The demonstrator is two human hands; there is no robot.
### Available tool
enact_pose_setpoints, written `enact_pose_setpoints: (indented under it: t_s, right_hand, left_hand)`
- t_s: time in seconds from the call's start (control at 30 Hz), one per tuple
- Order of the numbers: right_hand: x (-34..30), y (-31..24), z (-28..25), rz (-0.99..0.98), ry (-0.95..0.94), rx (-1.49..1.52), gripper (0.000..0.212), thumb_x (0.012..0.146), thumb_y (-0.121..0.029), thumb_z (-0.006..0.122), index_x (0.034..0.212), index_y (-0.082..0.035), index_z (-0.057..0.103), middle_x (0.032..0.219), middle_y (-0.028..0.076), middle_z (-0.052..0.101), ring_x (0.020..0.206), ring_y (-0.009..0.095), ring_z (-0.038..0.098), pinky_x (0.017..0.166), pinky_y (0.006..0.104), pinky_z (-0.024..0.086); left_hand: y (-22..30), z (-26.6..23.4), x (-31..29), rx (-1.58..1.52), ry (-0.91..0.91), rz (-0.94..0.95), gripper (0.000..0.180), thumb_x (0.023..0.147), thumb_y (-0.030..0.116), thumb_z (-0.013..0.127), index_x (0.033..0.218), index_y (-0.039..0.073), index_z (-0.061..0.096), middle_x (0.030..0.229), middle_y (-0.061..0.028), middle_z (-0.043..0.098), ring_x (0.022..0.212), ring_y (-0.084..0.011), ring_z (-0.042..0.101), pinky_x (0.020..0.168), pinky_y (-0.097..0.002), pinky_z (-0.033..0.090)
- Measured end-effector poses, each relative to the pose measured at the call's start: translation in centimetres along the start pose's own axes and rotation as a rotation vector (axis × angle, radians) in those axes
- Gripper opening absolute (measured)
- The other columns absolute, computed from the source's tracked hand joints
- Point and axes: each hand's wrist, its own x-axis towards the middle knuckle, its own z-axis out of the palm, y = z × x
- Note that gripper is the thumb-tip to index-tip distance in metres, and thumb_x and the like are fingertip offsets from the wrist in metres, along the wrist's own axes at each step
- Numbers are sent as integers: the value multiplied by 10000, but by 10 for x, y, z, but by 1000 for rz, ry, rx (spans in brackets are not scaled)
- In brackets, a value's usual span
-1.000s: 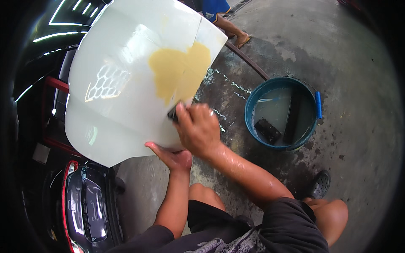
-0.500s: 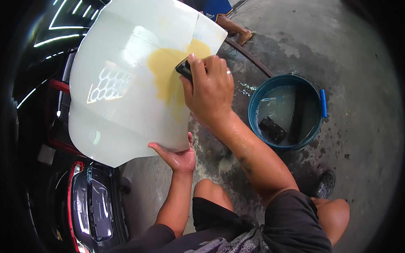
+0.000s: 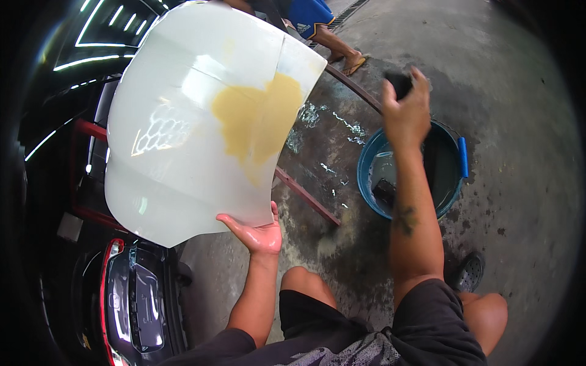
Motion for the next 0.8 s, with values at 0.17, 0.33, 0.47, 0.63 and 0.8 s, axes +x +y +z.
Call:
enact_pose_setpoints:
  t_s: [0.17,0.33,0.47,0.63,0.8]
  right_hand:
    - [-30,125,7,374,-552,-393,610,1013,-458,690,1447,-58,534,1354,272,746,1270,468,717,1040,564,564]
    - [-74,169,16,406,-694,-531,529,1018,-319,739,1402,-3,559,1281,301,765,1210,488,741,1020,585,589]
    - [-99,190,41,479,-726,-405,514,1020,-277,719,1406,35,590,1297,347,739,1264,513,700,1095,568,548]
    - [-107,219,51,440,-762,-381,485,923,-228,817,1291,72,719,1294,352,741,1279,478,709,1107,514,554]
    - [-121,222,52,441,-722,-225,491,838,-219,868,1201,97,770,1260,349,759,1268,450,731,1075,478,575]
  left_hand:
    - [-2,4,-2,4,42,-33,917,939,948,516,1602,315,480,1511,101,595,1257,-166,626,889,-387,572]
    - [-9,-13,2,-7,23,-52,904,937,958,504,1584,327,490,1483,113,608,1244,-158,623,882,-383,560]
    - [4,-1,3,24,19,-51,906,933,971,487,1577,334,489,1452,117,621,1240,-153,615,876,-379,548]
    - [-4,-3,-3,-9,59,-64,852,949,949,500,1548,343,523,1424,134,632,1187,-139,630,845,-377,548]
    - [-1,-17,5,34,5,-18,903,961,952,463,1589,303,478,1421,91,639,1175,-168,645,826,-388,560]
